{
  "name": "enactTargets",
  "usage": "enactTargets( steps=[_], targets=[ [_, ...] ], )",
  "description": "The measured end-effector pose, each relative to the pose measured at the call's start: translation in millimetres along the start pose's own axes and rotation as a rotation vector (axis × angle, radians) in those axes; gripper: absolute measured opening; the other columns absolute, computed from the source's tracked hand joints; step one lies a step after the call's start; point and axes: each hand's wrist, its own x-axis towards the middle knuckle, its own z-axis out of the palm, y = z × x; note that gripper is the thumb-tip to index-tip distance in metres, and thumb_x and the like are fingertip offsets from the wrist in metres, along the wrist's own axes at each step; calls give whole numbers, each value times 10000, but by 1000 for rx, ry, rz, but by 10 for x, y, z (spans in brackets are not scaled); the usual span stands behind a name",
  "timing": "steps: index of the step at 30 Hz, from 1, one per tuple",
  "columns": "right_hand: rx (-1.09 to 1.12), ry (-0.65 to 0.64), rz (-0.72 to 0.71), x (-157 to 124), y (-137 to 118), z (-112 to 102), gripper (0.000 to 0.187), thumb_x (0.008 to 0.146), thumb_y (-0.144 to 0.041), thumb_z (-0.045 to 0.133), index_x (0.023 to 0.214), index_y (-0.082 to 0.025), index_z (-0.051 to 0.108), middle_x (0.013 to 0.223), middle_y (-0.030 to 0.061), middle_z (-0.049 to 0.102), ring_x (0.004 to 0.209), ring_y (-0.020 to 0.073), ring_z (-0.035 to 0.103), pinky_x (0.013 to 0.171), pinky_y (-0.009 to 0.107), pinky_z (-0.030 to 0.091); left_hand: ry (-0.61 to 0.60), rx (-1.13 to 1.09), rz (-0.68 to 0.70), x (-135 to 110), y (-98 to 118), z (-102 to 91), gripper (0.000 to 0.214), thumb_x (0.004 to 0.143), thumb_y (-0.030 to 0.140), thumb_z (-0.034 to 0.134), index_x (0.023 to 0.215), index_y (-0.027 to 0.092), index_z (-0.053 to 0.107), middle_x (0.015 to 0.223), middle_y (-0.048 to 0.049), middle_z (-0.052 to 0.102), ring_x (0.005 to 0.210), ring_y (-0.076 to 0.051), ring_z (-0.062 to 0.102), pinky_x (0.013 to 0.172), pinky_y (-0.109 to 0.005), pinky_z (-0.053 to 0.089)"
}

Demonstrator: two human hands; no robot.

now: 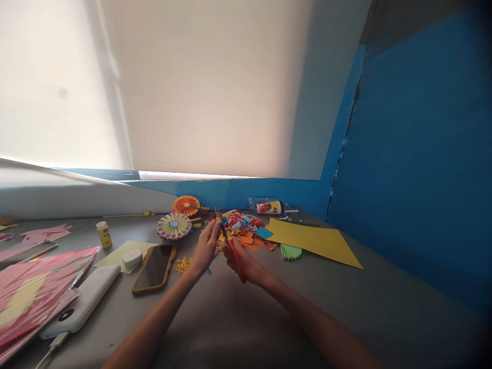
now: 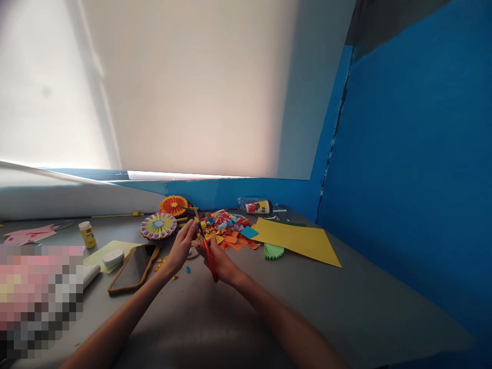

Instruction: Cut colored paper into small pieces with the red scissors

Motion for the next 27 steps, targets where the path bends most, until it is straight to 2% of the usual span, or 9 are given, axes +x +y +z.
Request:
enactTargets(
  steps=[5, 10, 16, 22, 27],
  targets=[
    [112, -1, 53, 50, 18, -46, 385, 872, -574, 398, 730, -218, 367, 778, 21, 570, 737, 137, 563, 494, 200, 301, -46, -50, 38, 9, 65, -14, 294, 870, 457, 458, 721, 203, 455, 707, 20, 441, 657, -127, 417, 620, -218, 350],
    [109, 32, 94, 90, 35, -121, 343, 876, -541, 433, 757, -219, 443, 921, 36, 633, 893, 158, 590, 592, 219, 379, -30, -20, 67, 11, 126, -41, 328, 876, 463, 445, 681, 200, 429, 682, 20, 398, 619, -123, 363, 585, -221, 320],
    [19, 4, 92, 67, -2, -148, 409, 867, -603, 379, 730, -220, 421, 876, 43, 653, 683, 143, 566, 531, 236, 372, -19, -1, 75, 32, 87, -65, 319, 881, 457, 440, 694, 200, 420, 691, 22, 397, 625, -119, 368, 580, -213, 318],
    [-1, -42, 50, 22, -82, -163, 334, 893, -533, 400, 762, -226, 403, 827, 40, 625, 801, 157, 613, 555, 213, 390, -16, 11, 110, 68, 63, -97, 331, 898, 445, 413, 676, 200, 403, 674, 24, 372, 612, -120, 349, 567, -220, 307],
    [-35, -43, 49, -6, -142, -167, 281, 902, -460, 418, 750, -227, 380, 783, 25, 605, 719, 138, 596, 526, 205, 372, 21, 61, 113, 88, 48, -122, 343, 893, 468, 417, 678, 202, 410, 662, 24, 369, 600, -123, 341, 550, -228, 292]
  ],
)
